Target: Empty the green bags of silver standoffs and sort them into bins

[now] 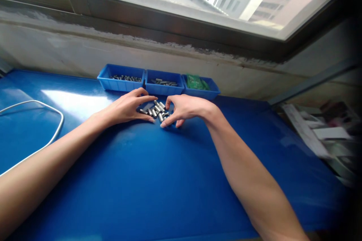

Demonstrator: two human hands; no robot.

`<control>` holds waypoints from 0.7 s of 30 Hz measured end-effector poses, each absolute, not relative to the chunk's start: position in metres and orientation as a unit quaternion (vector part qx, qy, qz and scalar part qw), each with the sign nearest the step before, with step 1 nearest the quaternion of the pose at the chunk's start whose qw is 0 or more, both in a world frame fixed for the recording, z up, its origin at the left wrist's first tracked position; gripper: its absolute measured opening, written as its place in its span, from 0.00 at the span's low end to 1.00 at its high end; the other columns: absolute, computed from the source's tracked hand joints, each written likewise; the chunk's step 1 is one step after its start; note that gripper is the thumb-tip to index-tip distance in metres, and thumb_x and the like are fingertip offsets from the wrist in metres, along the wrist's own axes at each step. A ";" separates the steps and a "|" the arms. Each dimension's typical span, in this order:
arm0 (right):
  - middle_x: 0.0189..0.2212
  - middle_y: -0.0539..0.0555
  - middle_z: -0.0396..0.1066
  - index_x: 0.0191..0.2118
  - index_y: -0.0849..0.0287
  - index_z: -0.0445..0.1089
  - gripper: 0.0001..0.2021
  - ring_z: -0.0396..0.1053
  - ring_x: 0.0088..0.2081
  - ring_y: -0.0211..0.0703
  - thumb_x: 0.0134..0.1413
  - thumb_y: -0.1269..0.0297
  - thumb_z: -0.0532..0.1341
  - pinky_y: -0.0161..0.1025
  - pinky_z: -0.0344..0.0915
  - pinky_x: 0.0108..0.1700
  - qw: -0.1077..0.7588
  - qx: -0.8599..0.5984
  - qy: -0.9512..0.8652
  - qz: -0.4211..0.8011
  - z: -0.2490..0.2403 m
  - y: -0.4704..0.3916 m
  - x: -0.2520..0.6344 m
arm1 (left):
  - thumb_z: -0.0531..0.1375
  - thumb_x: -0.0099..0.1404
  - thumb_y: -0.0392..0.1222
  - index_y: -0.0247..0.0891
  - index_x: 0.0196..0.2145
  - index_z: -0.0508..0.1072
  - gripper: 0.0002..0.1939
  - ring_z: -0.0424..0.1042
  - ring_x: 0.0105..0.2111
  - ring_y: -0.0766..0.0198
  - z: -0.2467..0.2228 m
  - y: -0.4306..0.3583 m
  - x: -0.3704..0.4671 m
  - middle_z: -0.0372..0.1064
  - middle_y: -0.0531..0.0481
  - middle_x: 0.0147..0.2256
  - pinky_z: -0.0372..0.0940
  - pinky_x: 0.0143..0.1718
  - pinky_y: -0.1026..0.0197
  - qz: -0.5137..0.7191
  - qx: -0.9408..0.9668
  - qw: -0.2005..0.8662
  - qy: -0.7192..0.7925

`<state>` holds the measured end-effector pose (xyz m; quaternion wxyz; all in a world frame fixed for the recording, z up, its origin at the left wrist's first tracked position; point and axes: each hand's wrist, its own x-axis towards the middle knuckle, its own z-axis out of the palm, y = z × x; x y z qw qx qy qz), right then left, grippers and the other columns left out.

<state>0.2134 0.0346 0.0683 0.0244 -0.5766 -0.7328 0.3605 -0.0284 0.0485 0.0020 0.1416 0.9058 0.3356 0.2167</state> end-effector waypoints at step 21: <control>0.29 0.52 0.80 0.44 0.57 0.75 0.24 0.79 0.28 0.45 0.43 0.53 0.76 0.36 0.72 0.34 0.023 -0.585 -0.736 0.340 0.078 0.041 0.218 | 0.62 0.62 0.42 0.37 0.44 0.81 0.14 0.73 0.28 0.66 0.026 0.048 -0.042 0.76 0.49 0.32 0.66 0.33 0.66 0.206 0.912 0.179 0.305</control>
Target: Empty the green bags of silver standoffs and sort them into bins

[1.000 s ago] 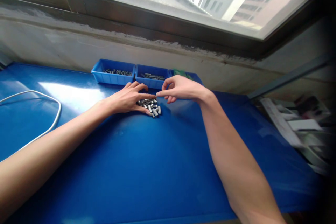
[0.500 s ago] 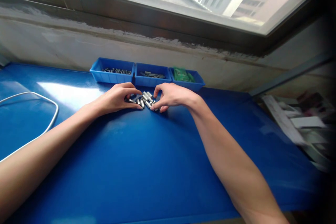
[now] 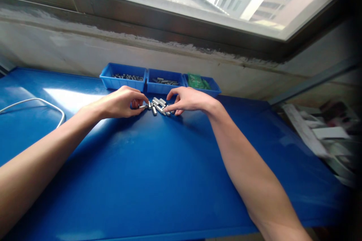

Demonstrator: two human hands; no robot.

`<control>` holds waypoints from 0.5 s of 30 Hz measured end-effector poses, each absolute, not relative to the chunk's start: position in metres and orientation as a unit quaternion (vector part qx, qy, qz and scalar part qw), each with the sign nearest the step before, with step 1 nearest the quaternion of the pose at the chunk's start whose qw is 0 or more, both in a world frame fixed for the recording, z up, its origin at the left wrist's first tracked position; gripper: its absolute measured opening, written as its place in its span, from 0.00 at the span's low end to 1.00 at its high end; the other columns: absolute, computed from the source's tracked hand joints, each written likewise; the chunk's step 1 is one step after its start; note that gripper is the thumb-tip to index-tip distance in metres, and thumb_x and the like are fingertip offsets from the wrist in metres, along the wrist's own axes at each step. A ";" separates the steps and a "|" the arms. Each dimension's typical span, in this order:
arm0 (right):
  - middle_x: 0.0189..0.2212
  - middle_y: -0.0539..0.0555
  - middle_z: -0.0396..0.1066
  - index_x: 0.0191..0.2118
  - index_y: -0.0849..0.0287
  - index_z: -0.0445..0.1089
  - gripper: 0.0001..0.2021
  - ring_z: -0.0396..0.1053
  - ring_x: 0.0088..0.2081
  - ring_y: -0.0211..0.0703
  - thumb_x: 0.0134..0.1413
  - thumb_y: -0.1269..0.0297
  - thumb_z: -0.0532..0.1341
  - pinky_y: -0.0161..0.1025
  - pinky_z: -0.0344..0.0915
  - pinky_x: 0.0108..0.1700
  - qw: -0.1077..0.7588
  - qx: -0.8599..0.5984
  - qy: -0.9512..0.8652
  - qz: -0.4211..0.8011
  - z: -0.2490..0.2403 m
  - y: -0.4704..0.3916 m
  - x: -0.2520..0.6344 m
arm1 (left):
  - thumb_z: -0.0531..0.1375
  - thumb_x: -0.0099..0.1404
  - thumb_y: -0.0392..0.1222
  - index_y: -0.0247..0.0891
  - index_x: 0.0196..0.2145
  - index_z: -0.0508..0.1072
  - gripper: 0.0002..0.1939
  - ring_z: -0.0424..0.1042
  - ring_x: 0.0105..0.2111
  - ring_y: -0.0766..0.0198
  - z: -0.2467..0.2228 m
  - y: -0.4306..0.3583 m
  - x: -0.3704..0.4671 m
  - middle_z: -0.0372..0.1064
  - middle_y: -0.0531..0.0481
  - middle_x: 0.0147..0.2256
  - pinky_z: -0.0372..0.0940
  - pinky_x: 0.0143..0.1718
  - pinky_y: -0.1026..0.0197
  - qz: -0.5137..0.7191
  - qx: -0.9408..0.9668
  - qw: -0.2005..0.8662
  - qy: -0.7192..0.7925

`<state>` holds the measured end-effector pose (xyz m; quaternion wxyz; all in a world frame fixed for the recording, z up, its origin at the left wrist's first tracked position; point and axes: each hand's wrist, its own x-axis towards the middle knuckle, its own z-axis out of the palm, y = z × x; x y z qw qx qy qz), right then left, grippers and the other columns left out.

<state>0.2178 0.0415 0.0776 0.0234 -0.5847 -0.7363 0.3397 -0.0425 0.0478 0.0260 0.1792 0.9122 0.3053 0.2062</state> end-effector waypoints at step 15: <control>0.26 0.54 0.77 0.38 0.58 0.77 0.15 0.74 0.24 0.43 0.50 0.52 0.73 0.37 0.70 0.27 0.184 -0.531 -0.764 0.318 0.085 0.046 0.228 | 0.72 0.55 0.52 0.37 0.53 0.76 0.30 0.78 0.37 0.57 0.043 0.042 -0.032 0.78 0.45 0.37 0.71 0.42 0.58 0.363 0.719 0.442 0.394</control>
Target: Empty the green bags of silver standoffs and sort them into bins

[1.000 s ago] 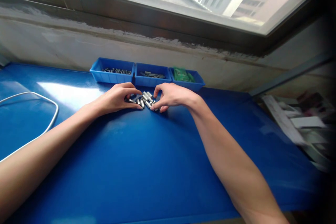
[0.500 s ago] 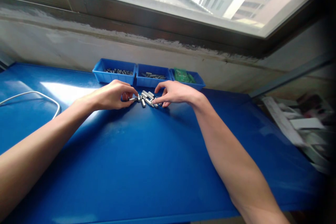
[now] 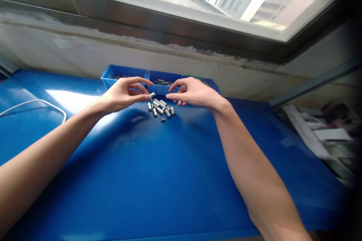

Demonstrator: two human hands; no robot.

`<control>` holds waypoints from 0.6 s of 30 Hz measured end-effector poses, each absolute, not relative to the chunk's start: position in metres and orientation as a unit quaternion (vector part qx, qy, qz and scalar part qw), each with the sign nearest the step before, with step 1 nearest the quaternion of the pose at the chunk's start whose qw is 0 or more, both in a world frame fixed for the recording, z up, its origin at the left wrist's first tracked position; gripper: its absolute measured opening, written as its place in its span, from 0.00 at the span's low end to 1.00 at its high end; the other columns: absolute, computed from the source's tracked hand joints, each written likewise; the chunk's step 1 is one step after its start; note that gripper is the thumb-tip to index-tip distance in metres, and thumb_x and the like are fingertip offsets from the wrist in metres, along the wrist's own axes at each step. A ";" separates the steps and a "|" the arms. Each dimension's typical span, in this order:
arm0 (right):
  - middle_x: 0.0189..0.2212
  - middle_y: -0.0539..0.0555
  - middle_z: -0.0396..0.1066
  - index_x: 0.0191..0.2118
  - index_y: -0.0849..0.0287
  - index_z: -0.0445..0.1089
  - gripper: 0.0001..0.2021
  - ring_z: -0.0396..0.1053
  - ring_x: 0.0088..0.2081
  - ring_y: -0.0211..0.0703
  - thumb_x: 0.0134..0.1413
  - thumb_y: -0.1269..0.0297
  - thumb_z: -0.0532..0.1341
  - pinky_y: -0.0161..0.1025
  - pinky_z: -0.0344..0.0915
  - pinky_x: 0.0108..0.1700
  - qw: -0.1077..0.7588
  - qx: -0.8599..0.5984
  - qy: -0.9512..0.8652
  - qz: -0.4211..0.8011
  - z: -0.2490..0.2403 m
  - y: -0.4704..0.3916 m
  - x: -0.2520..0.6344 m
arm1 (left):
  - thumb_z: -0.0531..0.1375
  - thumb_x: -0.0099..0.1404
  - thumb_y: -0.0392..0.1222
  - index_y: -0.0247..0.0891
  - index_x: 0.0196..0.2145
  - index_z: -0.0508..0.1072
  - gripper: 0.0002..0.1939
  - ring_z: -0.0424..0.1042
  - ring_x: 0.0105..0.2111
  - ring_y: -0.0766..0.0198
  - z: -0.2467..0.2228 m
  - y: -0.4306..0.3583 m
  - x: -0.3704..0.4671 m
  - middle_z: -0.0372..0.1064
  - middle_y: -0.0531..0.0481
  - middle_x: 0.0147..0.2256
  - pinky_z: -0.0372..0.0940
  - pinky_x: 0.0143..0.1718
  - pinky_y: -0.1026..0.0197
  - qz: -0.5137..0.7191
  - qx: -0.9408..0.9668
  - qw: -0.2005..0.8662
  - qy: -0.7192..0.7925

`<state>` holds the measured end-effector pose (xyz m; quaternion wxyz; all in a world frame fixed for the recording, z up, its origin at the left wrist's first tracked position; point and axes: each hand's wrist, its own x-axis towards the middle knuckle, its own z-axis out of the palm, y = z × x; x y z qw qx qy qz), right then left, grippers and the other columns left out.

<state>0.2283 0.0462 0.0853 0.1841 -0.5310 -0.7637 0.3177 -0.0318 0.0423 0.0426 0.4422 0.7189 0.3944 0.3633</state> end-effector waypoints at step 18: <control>0.34 0.55 0.80 0.46 0.61 0.77 0.20 0.78 0.34 0.40 0.52 0.54 0.72 0.35 0.76 0.39 0.204 -0.400 -0.710 0.543 0.077 0.044 0.222 | 0.78 0.43 0.51 0.36 0.47 0.75 0.35 0.78 0.32 0.59 0.032 0.034 -0.001 0.76 0.49 0.31 0.74 0.37 0.60 0.459 0.653 0.478 0.368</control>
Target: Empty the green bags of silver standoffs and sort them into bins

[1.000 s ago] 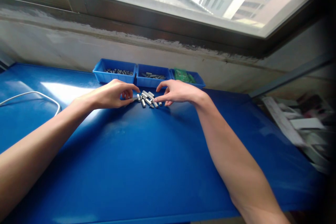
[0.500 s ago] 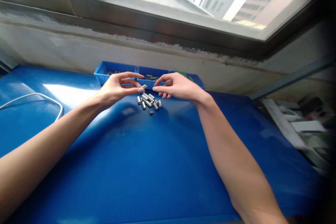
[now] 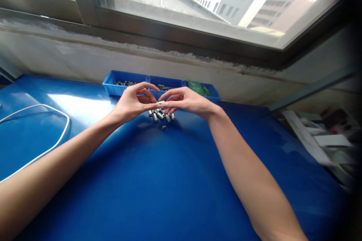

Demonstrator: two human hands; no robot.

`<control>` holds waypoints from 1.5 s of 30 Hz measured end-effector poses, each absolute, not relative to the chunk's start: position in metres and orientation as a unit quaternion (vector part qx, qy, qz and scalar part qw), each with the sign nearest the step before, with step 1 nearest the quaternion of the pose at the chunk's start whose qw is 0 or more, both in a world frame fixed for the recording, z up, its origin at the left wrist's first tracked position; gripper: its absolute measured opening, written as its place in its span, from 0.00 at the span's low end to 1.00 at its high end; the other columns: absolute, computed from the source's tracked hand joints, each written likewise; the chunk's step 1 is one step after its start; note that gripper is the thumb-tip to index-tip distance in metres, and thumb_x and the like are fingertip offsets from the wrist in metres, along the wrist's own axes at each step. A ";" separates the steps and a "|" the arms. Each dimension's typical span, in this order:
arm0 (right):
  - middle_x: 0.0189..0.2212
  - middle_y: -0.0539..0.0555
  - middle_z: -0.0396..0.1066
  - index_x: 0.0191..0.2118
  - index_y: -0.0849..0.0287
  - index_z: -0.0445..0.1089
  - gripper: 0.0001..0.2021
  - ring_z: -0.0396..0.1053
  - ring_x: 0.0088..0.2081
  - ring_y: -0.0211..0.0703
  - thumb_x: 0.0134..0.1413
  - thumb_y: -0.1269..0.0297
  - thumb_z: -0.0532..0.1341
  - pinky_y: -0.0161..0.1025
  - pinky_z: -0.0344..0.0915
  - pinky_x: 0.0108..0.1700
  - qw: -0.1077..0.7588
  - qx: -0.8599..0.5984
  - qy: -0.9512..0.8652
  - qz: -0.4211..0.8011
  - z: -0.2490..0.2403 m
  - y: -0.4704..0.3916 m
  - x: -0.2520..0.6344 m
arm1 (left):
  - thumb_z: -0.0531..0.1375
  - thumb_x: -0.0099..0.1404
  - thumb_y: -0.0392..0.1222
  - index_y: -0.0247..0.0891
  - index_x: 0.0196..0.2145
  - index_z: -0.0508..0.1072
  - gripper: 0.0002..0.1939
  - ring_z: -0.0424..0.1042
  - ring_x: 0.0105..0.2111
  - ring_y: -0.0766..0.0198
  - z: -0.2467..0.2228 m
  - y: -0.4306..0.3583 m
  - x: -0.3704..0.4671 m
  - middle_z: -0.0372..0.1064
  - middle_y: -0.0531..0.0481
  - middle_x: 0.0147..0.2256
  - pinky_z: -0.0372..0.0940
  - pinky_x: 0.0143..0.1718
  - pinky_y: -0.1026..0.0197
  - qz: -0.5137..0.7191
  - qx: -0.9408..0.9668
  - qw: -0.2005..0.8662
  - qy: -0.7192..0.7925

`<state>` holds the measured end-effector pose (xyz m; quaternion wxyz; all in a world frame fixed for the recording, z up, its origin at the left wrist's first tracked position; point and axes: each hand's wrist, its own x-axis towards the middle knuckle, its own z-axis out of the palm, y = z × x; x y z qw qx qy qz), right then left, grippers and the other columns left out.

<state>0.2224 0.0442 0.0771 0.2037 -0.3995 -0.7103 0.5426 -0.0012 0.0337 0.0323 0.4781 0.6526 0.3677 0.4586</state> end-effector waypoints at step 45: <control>0.29 0.52 0.77 0.43 0.60 0.78 0.18 0.72 0.29 0.39 0.53 0.52 0.67 0.34 0.68 0.33 0.294 -0.437 -0.804 0.276 0.066 0.043 0.212 | 0.72 0.58 0.39 0.33 0.44 0.76 0.17 0.80 0.45 0.57 0.022 0.043 -0.013 0.79 0.41 0.40 0.71 0.56 0.55 0.447 0.452 0.676 0.372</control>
